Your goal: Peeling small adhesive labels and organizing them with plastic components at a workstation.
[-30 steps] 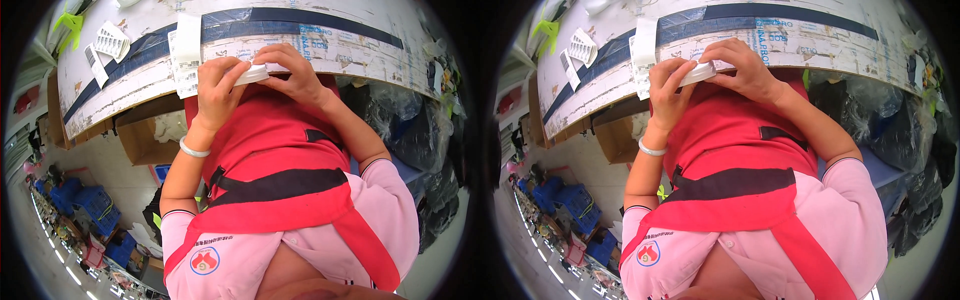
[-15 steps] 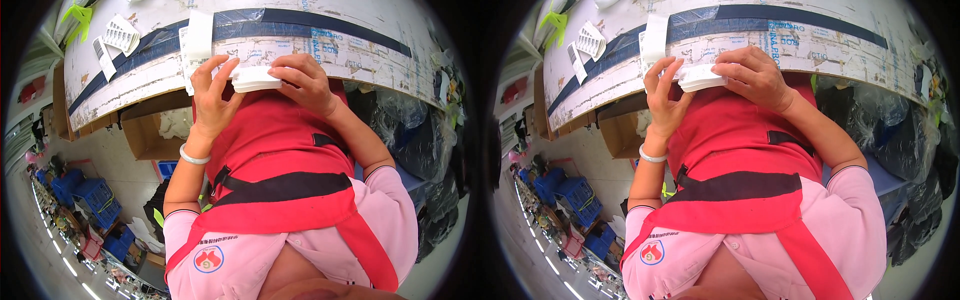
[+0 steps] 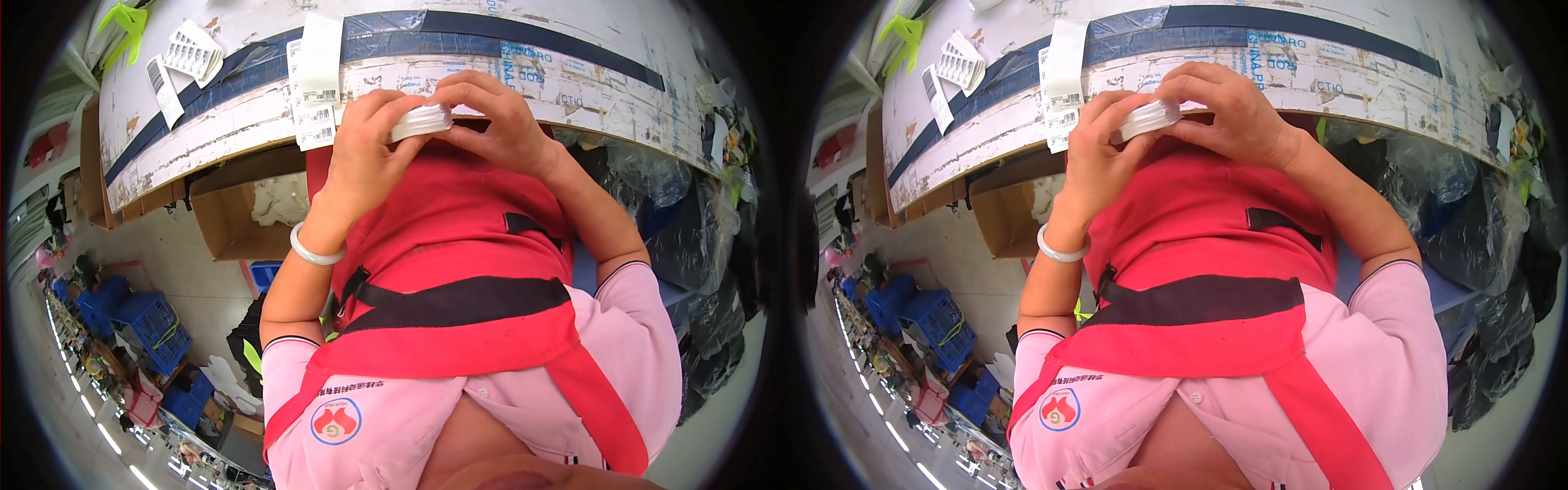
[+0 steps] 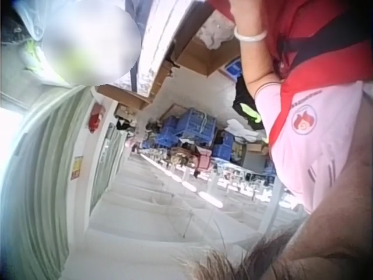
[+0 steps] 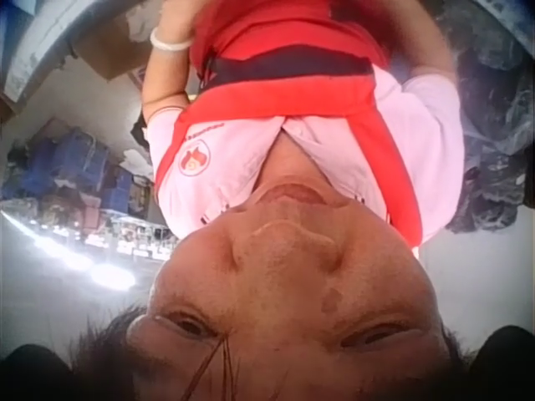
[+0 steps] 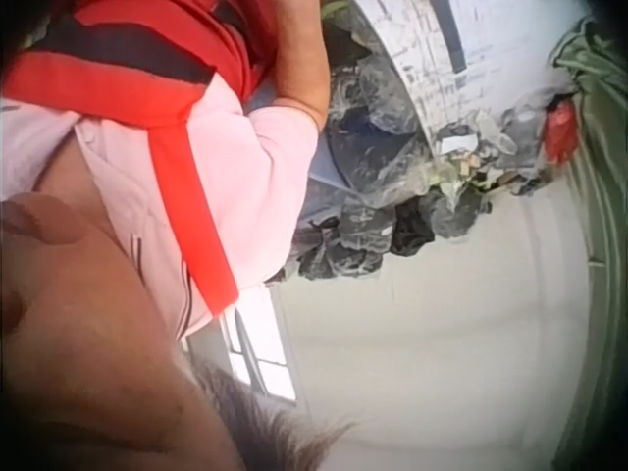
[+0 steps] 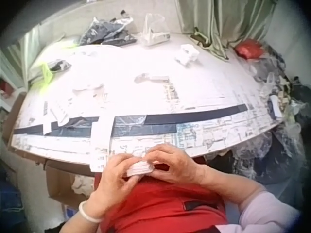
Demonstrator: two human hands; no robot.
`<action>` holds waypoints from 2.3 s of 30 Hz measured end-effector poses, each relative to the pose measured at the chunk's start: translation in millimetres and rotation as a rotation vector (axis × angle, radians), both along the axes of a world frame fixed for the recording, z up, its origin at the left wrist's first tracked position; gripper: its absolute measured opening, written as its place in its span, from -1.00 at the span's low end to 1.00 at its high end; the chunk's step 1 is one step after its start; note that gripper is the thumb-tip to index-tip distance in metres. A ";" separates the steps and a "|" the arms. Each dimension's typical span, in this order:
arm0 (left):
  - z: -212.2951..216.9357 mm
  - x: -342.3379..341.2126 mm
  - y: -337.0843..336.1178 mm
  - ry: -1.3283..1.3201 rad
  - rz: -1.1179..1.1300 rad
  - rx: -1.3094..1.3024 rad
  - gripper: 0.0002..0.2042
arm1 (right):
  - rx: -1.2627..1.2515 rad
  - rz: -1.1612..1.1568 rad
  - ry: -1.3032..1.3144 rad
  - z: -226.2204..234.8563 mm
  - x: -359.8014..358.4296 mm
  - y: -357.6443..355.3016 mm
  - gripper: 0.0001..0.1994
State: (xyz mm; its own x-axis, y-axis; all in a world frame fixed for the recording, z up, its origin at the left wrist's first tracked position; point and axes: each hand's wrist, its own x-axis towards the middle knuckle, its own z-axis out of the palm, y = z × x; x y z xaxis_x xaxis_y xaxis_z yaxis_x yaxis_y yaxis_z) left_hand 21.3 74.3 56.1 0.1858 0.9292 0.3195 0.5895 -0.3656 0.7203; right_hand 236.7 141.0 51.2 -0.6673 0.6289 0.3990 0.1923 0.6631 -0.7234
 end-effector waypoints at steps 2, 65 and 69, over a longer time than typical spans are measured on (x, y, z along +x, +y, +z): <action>0.4 -1.7 1.6 -0.091 0.011 -0.092 -0.65 | -0.119 -0.026 0.009 -4.0 2.4 -1.9 -0.64; -6.7 -28.6 23.9 0.161 -0.026 -0.087 -0.42 | 0.110 -0.080 -0.492 18.7 -4.3 22.3 -0.47; -14.3 -27.3 31.0 0.134 -0.072 -0.113 -0.46 | 0.059 -0.049 -0.595 14.9 -10.2 27.8 -0.36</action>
State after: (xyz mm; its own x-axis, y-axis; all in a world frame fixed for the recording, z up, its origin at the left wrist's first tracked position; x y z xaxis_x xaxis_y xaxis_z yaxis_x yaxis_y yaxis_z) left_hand -6.1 105.3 41.8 0.2868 0.9406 0.1816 0.6581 -0.3312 0.6761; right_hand 226.5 168.8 66.2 -0.7575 0.6529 0.0005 0.5848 0.6788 -0.4442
